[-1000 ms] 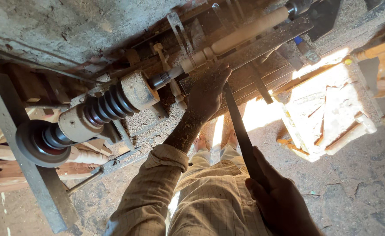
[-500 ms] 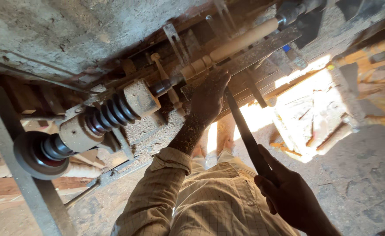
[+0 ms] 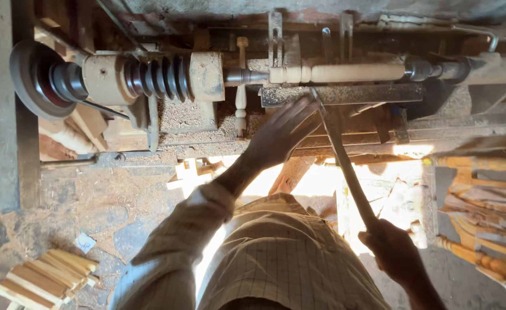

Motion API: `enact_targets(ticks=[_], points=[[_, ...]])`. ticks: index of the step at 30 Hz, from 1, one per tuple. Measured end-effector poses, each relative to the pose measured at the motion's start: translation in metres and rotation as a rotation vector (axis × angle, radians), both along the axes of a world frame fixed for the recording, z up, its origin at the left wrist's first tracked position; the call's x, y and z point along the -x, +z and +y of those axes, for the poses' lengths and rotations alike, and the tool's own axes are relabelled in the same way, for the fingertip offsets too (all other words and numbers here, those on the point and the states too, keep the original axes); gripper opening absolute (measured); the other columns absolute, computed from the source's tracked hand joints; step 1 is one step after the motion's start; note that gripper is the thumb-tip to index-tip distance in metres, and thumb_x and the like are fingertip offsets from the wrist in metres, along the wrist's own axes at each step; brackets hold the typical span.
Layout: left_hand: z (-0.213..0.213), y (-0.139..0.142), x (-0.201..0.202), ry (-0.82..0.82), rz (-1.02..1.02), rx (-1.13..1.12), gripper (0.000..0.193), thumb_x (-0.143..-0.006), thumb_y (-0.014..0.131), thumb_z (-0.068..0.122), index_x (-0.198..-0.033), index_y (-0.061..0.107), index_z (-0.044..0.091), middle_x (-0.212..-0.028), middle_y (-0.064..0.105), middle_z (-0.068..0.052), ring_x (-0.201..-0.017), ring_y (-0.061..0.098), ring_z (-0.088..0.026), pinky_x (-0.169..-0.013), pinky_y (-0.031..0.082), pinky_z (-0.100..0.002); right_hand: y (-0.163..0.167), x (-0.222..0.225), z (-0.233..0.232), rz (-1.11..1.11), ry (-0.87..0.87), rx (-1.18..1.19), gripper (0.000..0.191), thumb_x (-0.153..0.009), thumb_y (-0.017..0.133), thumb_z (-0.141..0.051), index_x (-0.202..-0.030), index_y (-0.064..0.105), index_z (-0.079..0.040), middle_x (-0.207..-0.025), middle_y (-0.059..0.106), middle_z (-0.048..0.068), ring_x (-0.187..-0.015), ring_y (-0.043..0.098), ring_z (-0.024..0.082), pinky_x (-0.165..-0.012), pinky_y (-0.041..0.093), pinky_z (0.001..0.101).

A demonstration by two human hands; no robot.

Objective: The person shapes a rotating wooden blank on a lathe using a chisel, carving decorative grooves and contours along the length of the piece. Wood shavings accumulate on the floor as the work progresses.

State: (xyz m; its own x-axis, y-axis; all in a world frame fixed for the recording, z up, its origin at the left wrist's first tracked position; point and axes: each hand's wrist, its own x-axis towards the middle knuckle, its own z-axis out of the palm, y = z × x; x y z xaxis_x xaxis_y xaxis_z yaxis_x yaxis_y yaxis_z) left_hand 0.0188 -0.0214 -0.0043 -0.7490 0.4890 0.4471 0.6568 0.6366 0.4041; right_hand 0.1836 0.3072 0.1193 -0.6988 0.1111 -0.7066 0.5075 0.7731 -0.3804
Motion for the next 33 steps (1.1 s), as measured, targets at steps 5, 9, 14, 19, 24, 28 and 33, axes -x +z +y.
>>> enact_targets(ticks=[5, 9, 14, 19, 24, 28, 33], points=[[-0.032, -0.044, -0.121, 0.471, -0.499, -0.277, 0.058, -0.092, 0.072, 0.016, -0.146, 0.052, 0.006, -0.15, 0.055, -0.019, -0.135, 0.054, -0.032, -0.111, 0.048, -0.046, -0.013, 0.008, 0.082, -0.095, 0.126, -0.178, 0.044, -0.09, 0.072, -0.051, -0.092, 0.075, -0.007, -0.065, 0.067, 0.011, -0.055, 0.062, 0.024, -0.056, 0.053, 0.0416], [-0.047, -0.075, -0.113, 0.97, -0.722, -0.222, 0.051, -0.097, 0.068, 0.022, -0.143, 0.056, 0.005, -0.134, 0.069, -0.015, -0.065, 0.074, -0.033, -0.061, 0.064, -0.041, -0.031, 0.012, 0.117, -0.086, 0.262, -0.198, 0.046, -0.085, 0.073, -0.057, -0.095, 0.077, -0.012, -0.078, 0.073, 0.008, -0.076, 0.069, 0.024, -0.071, 0.059, 0.0427], [-0.05, -0.062, -0.034, 1.042, -0.268, -0.119, 0.024, -0.099, 0.073, 0.028, -0.114, 0.069, 0.009, -0.107, 0.078, -0.015, -0.084, 0.076, -0.026, -0.073, 0.065, -0.039, -0.045, 0.029, 0.149, -0.113, 0.391, -0.228, 0.05, -0.088, 0.064, -0.062, -0.093, 0.076, -0.014, -0.08, 0.074, 0.008, -0.078, 0.071, 0.025, -0.074, 0.062, 0.0428], [-0.041, -0.043, 0.018, 1.122, -0.774, -0.013, 0.028, -0.101, 0.062, 0.037, -0.115, 0.068, 0.015, -0.088, 0.072, -0.012, -0.069, 0.068, -0.025, -0.061, 0.06, -0.04, -0.056, 0.04, 0.177, -0.15, 0.439, -0.329, 0.048, -0.09, 0.056, -0.059, -0.096, 0.073, -0.015, -0.082, 0.075, 0.008, -0.08, 0.073, 0.025, -0.079, 0.063, 0.0439], [-0.045, -0.049, 0.03, 1.085, -0.796, -0.044, 0.032, -0.108, 0.044, 0.031, -0.128, 0.067, 0.021, -0.07, 0.066, -0.006, -0.052, 0.059, -0.022, -0.045, 0.053, -0.041, -0.069, 0.025, 0.203, -0.124, 0.293, -0.296, 0.041, -0.091, 0.061, -0.048, -0.096, 0.075, -0.01, -0.086, 0.076, 0.011, -0.087, 0.073, 0.028, -0.083, 0.062, 0.0458], [-0.006, -0.061, -0.019, 1.079, -0.79, -0.947, 0.036, -0.099, 0.061, 0.024, -0.118, 0.058, -0.007, -0.078, 0.072, -0.016, -0.049, 0.068, -0.017, -0.036, 0.057, -0.033, -0.084, 0.022, 0.211, -0.052, 0.328, -0.217, 0.033, -0.092, 0.062, -0.043, -0.1, 0.074, -0.013, -0.093, 0.081, 0.012, -0.094, 0.078, 0.029, -0.088, 0.06, 0.0436], [0.036, -0.066, -0.114, 0.989, -1.043, -1.24, 0.032, -0.105, 0.058, 0.027, -0.134, 0.057, 0.013, -0.094, 0.069, -0.006, -0.065, 0.063, -0.013, -0.05, 0.053, -0.028, -0.094, 0.028, 0.211, -0.027, 0.466, -0.171, 0.032, -0.091, 0.066, -0.046, -0.1, 0.073, -0.016, -0.094, 0.079, 0.007, -0.096, 0.076, 0.025, -0.088, 0.063, 0.0385]])
